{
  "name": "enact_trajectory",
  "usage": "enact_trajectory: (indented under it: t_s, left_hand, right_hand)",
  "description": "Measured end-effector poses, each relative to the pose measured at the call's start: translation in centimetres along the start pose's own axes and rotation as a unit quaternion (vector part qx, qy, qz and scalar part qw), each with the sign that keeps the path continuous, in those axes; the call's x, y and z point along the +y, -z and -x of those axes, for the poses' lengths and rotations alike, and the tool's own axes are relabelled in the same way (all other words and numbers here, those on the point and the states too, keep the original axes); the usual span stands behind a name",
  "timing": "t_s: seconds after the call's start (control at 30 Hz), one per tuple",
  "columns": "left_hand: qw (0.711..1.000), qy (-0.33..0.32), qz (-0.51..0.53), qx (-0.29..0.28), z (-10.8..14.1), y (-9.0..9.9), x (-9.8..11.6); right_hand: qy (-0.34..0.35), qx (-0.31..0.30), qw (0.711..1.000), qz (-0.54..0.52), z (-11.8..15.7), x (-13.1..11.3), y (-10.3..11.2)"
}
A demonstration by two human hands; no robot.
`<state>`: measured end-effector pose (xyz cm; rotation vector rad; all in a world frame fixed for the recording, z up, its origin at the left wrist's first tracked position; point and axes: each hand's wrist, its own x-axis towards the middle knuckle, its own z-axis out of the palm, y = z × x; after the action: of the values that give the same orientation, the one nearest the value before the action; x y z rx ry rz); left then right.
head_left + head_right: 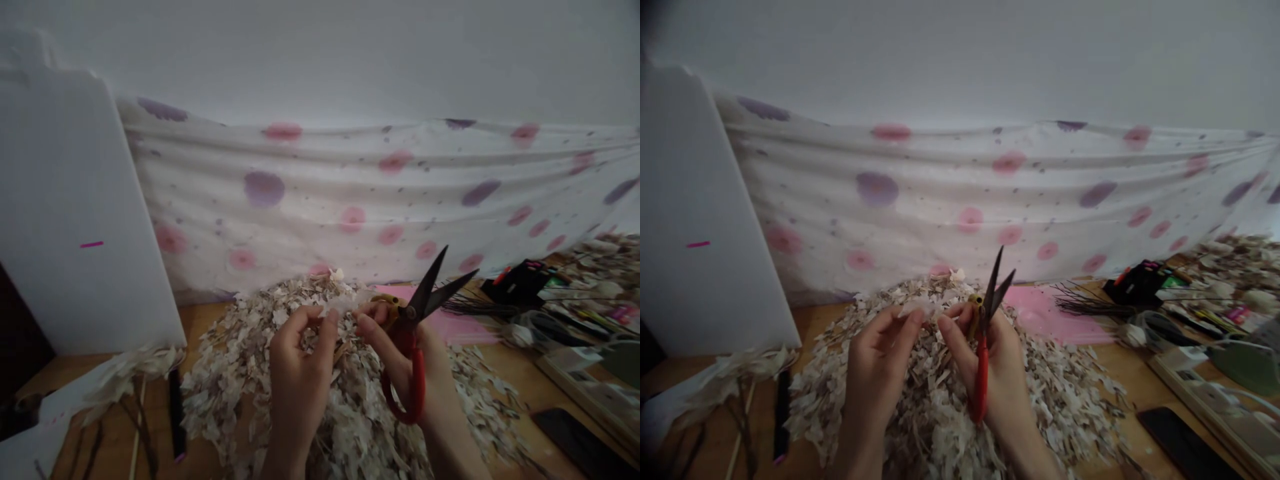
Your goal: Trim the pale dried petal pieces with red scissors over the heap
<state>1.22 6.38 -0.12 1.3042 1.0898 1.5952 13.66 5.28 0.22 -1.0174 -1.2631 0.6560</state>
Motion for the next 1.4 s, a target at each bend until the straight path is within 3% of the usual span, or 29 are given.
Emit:
enact_trajectory:
  t_s: [0.13, 0.33, 0.5, 0.63, 0.8, 0.93, 1.1, 1.2, 1.3, 1.4]
  left_hand:
    - [0.998, -0.017, -0.05, -0.044, 0.2, 0.4, -0.1]
    - [0.995, 0.042, -0.046, -0.082, 0.6, 0.2, 0.7]
    - [0.984, 0.062, -0.069, -0.151, 0.4, 1.2, 1.4]
    - [0.985, 0.069, -0.073, -0.14, 0.2, 1.7, 1.4]
    - [0.987, 0.106, 0.005, -0.12, 0.2, 0.7, 1.0]
    - [0.99, 0.083, 0.06, -0.098, 0.4, -0.1, 0.8]
    - [0.983, 0.062, 0.116, -0.125, 0.9, -0.5, 0.4]
    - [0.995, -0.003, 0.092, -0.048, 1.1, -0.9, 0.1]
    - [0.979, -0.19, -0.003, 0.072, 1.5, -1.1, 0.2]
    - [0.933, -0.324, -0.143, 0.062, 1.6, -0.7, 0.7]
  right_hand:
    - [0.015, 0.017, 1.0, 0.022, 0.2, -0.2, -0.1]
    - [0.004, 0.043, 0.999, 0.022, 0.2, -0.3, 0.0]
    - [0.006, 0.038, 0.999, -0.019, 0.0, 0.0, 0.4]
    - [0.023, 0.049, 0.999, -0.004, 0.0, 0.0, 0.5]
    - [0.035, 0.059, 0.997, 0.021, 0.2, -0.6, 0.3]
    - [0.059, 0.043, 0.993, 0.096, 0.3, -1.1, 0.3]
    - [0.081, 0.086, 0.988, 0.104, 0.4, -0.7, 0.1]
    - [0.08, 0.097, 0.987, 0.098, 0.6, -0.5, 0.0]
    - [0.068, 0.094, 0.989, 0.088, 0.7, -0.7, 0.1]
    - [0.069, 0.092, 0.99, 0.077, 0.6, -1.0, 0.2]
